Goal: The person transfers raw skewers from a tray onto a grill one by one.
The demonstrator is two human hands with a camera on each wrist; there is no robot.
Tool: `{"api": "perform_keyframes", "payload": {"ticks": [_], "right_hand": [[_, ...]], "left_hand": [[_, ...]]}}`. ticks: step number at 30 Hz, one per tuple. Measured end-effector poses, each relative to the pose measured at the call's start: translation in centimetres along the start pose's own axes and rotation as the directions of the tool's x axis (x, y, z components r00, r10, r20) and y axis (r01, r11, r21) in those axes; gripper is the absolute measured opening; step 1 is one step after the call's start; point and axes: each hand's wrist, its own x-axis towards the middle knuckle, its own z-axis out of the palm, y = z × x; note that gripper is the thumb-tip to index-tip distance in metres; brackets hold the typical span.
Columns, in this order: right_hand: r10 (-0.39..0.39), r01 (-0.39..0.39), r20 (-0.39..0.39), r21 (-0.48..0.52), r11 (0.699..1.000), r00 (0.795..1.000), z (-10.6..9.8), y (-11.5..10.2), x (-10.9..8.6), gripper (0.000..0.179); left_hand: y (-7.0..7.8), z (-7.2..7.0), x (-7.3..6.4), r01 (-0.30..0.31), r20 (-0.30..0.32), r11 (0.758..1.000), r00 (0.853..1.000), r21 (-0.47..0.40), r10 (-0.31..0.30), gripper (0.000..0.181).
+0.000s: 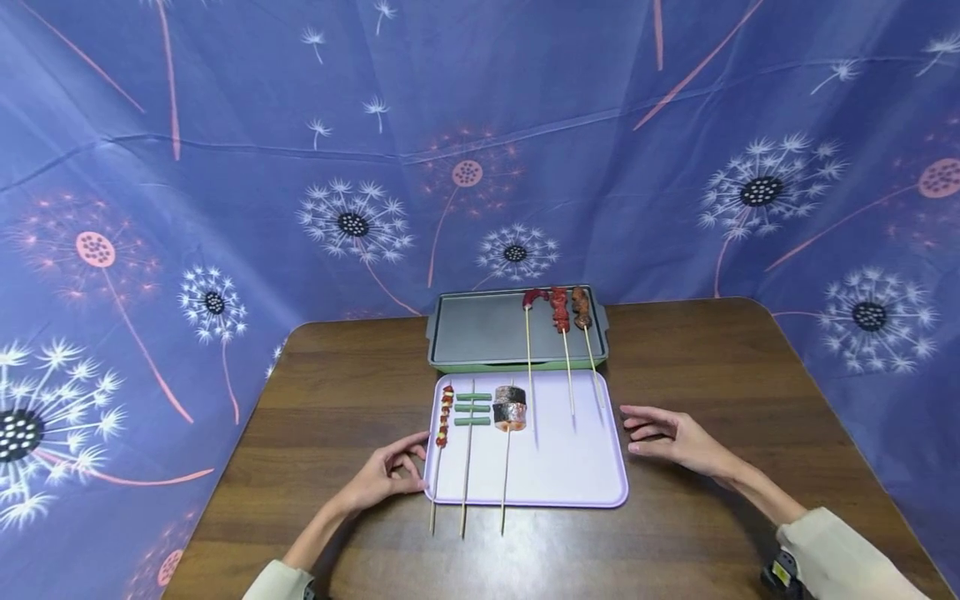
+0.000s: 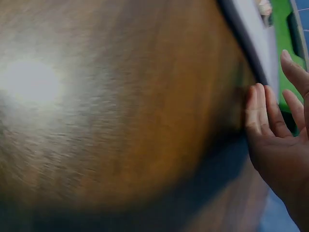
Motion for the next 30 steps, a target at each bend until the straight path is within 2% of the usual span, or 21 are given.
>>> {"api": "perform_keyframes", "payload": {"ticks": [4,8,13,16,24,30], "right_hand": [[-0.02,0.02,0.01,0.041,0.999,1.0,0.0,1.2,-0.1,0.057],[-0.033,0.033,-0.009,0.008,0.999,0.999,0.1,1.4,0.1,0.059],[-0.035,0.034,-0.018,-0.074,0.997,0.999,0.5,1.3,0.3,0.059],[-0.036,0.034,-0.019,-0.096,0.995,0.999,0.8,1.3,0.4,0.058],[-0.024,0.021,-0.027,-0.128,0.992,0.999,1.2,1.6,0.5,0.061],[-0.032,0.027,-0.033,-0.153,0.988,0.999,1.2,1.7,0.6,0.062]], "left_hand": [[0.4,0.4,-0.1,0.029,-0.033,1.0,0.999,0.001,-0.029,0.077],[1.0,1.0,-0.3,0.079,-0.087,0.997,0.993,0.006,-0.079,0.069],[2.3,1.8,-0.8,0.162,-0.193,0.986,0.969,0.045,-0.151,0.054],[3.0,2.3,-1.3,0.195,-0.234,0.979,0.956,0.062,-0.176,0.049],[3.5,3.6,-2.5,0.16,-0.23,0.986,0.962,0.05,-0.145,0.058],[3.6,4.4,-3.1,0.165,-0.189,0.984,0.971,0.07,-0.149,0.064]]}}
